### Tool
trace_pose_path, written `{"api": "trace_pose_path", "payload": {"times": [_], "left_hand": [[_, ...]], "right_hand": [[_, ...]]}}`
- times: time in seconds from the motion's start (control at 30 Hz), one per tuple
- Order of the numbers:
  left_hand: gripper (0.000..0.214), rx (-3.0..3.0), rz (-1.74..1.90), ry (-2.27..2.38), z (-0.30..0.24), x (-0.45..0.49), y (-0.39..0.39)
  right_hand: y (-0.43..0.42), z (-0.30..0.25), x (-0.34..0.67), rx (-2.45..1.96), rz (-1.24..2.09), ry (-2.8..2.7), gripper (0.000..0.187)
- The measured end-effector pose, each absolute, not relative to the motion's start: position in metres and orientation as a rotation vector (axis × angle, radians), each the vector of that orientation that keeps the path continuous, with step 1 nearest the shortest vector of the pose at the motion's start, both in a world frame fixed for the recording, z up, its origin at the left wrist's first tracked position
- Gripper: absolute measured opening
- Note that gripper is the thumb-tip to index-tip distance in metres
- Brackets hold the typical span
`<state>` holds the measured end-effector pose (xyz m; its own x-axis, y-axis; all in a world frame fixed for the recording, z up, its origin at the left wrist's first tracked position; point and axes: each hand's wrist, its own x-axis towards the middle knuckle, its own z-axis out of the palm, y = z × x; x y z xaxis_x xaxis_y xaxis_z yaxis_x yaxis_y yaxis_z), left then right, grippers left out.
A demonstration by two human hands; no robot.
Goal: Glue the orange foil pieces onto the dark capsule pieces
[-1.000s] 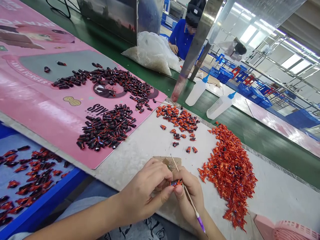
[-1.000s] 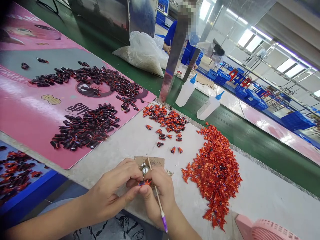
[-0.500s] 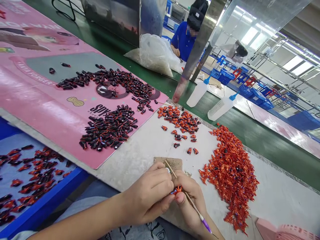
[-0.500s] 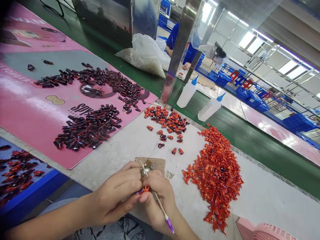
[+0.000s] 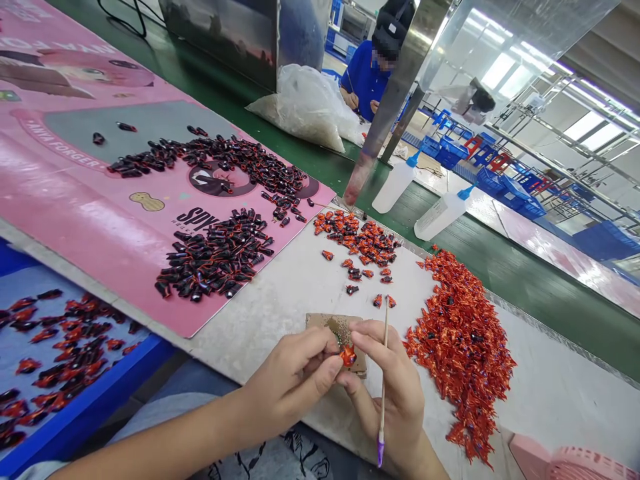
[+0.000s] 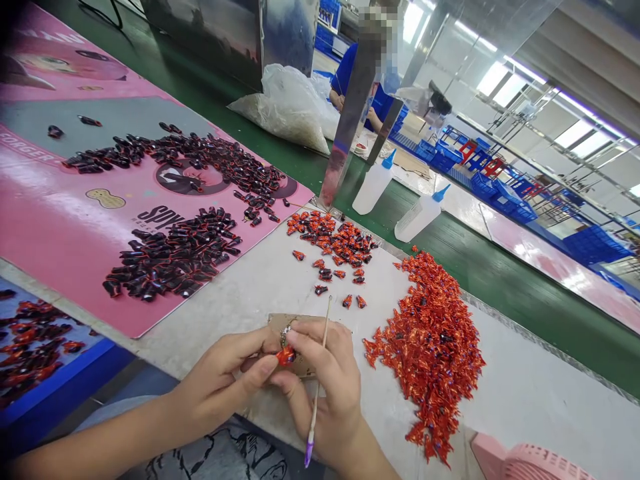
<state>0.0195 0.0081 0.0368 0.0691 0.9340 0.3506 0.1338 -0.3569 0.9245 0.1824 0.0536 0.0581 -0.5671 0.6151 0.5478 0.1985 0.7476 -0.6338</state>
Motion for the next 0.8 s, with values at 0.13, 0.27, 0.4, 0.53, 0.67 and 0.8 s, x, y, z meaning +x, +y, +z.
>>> {"api": "trace_pose_path", "payload": {"times": [0.13,0.27,0.4,0.53,0.67,0.8], "left_hand": [[0.042,1.494,1.265,1.029,0.0371,0.0205,0.0071],[0.041,1.642,1.386,1.083,0.0385,0.0187,0.0086],[0.02,1.898,1.578,1.163,0.0375,0.0168,0.0094],[0.017,2.03,1.663,1.198,0.0342,0.0165,0.0093],[0.016,2.045,1.678,1.193,0.0337,0.0161,0.0097],[0.015,2.022,1.676,1.201,0.0364,0.0146,0.0099]], "right_hand": [[0.0542,0.061,0.1805,-0.579,0.695,-2.114,0.034],[0.0549,0.0588,0.1806,-0.619,0.809,-2.049,0.025],[0.0555,0.0557,0.1819,-0.64,0.92,-1.983,0.019],[0.0557,0.0545,0.1809,-0.652,0.943,-1.941,0.018],[0.0556,0.0541,0.1796,-0.648,0.935,-1.947,0.018],[0.0555,0.0544,0.1794,-0.671,0.939,-1.964,0.019]]}}
